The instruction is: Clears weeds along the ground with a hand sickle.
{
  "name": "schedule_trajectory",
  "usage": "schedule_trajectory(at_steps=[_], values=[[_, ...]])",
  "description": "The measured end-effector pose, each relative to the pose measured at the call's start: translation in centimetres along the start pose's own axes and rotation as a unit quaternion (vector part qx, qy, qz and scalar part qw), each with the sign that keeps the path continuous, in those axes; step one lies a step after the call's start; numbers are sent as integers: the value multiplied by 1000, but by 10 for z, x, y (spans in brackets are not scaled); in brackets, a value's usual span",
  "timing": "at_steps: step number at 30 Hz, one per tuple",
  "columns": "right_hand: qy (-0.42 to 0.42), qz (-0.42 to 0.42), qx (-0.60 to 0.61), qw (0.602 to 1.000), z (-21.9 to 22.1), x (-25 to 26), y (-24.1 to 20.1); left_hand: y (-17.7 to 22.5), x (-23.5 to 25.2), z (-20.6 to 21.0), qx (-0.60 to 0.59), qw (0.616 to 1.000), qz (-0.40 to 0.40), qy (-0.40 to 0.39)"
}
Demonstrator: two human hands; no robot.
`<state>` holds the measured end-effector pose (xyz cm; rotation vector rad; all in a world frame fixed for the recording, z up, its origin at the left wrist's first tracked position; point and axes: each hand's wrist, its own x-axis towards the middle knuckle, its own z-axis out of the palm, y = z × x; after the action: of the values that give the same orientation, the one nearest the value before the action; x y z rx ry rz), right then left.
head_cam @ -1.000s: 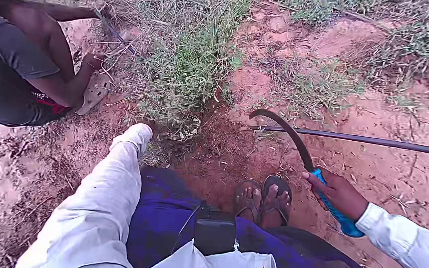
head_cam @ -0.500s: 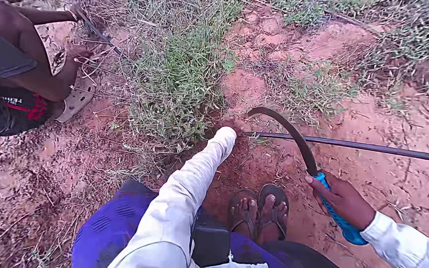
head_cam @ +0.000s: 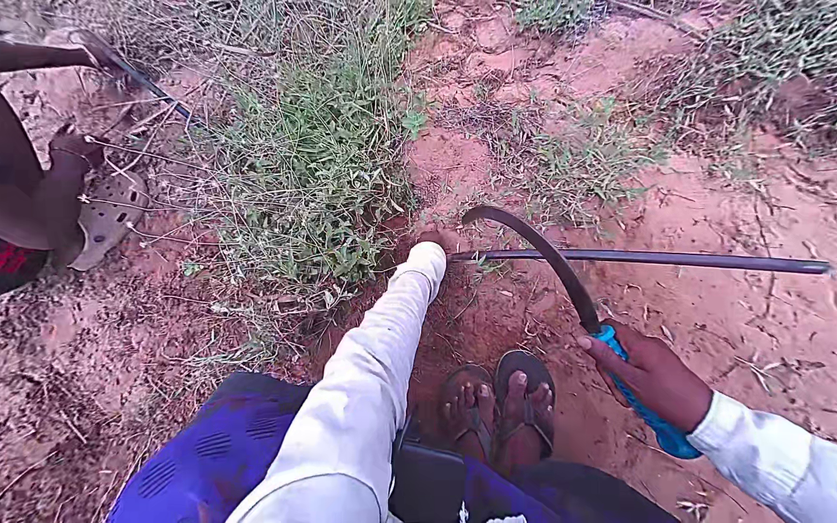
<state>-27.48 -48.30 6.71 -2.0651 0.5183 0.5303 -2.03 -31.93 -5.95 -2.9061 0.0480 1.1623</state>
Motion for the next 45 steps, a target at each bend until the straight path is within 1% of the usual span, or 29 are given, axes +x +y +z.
schedule_trajectory(at_steps=[1, 2, 3, 4, 7, 8, 10, 11, 13, 14, 15, 16, 17, 18, 20, 22, 24, 25, 26, 27, 28, 30, 31, 33, 35, 37, 40, 42, 45], values=[[-6, -2, -2, 1000, 0, 0, -1, -4, -7, -23, 34, 993, 39, -107], [-13, -2, -5, 1000, 1, 0, -1, -8, -6, -23, 41, 991, 71, -106], [-18, -2, -9, 1000, 1, 0, 0, -10, -5, -18, 46, 991, 93, -87], [-24, -1, -10, 1000, 2, 2, 0, -11, -7, -16, 61, 989, 102, -84], [-40, 4, -19, 999, 2, 6, 2, -6, -17, -23, 100, 985, 93, -109], [-41, 8, -21, 999, 2, 7, 3, -8, -6, -16, 100, 985, 99, -98], [-42, 16, -19, 999, 1, 6, 5, -21, 22, 6, 88, 983, 155, -51], [-42, 18, -17, 999, 1, 6, 6, -24, 22, 5, 95, 979, 170, -64], [-42, 17, -14, 999, -1, 4, 6, -28, 8, -8, 146, 966, 156, -146], [-38, 18, -14, 999, -2, 5, 7, -33, 3, -10, 151, 957, 177, -171], [-37, 21, -13, 999, -3, 4, 8, -42, -5, -8, 139, 949, 217, -183], [-41, 27, -12, 999, -2, 2, 9, -54, -20, -6, 114, 946, 238, -190], [-41, 27, -11, 999, 0, 4, 8, -69, -28, -9, 91, 950, 236, -181], [-43, 29, -9, 999, 3, 6, 7, -85, -30, -15, 84, 961, 208, -164], [-52, 37, -10, 998, 6, 6, 0, -117, -27, -37, 119, 981, 87, -125], [-56, 37, -20, 998, 7, 4, -7, -156, -34, -64, 148, 987, -7, -57], [-57, 14, -39, 998, 8, 2, -9, -194, -46, -78, 111, 991, -69, 33], [-55, -1, -48, 997, 8, 2, -8, -199, -54, -80, 85, 992, -82, 52], [-51, -13, -57, 997, 9, 4, -8, -190, -64, -81, 91, 992, -74, 43], [-50, -14, -62, 997, 11, 5, -8, -174, -73, -78, 100, 994, -35, 23], [-55, -7, -62, 997, 12, 7, -9, -153, -77, -71, 100, 995, 22, -1], [-63, 15, -58, 996, 15, 9, -11, -112, -61, -45, 40, 991, 124, -40], [-62, 19, -55, 996, 14, 9, -12, -94, -46, -30, 5, 989, 135, -54], [-57, 9, -59, 997, 12, 7, -9, -69, -14, -4, -41, 992, 96, -67], [-51, -1, -65, 997, 8, 6, -4, -55, 11, 12, -66, 994, 58, -72], [-48, 8, -63, 997, 5, 6, 4, -49, 19, 17, -42, 995, 48, -79], [-41, 24, -32, 998, 6, 11, 14, -55, 13, 5, 24, 993, 65, -100], [-38, 39, -16, 998, 6, 15, 12, -70, 11, -7, 31, 994, 54, -87], [-41, 53, -9, 998, 9, 13, 7, -112, 3, -14, 24, 995, 45, -81]])
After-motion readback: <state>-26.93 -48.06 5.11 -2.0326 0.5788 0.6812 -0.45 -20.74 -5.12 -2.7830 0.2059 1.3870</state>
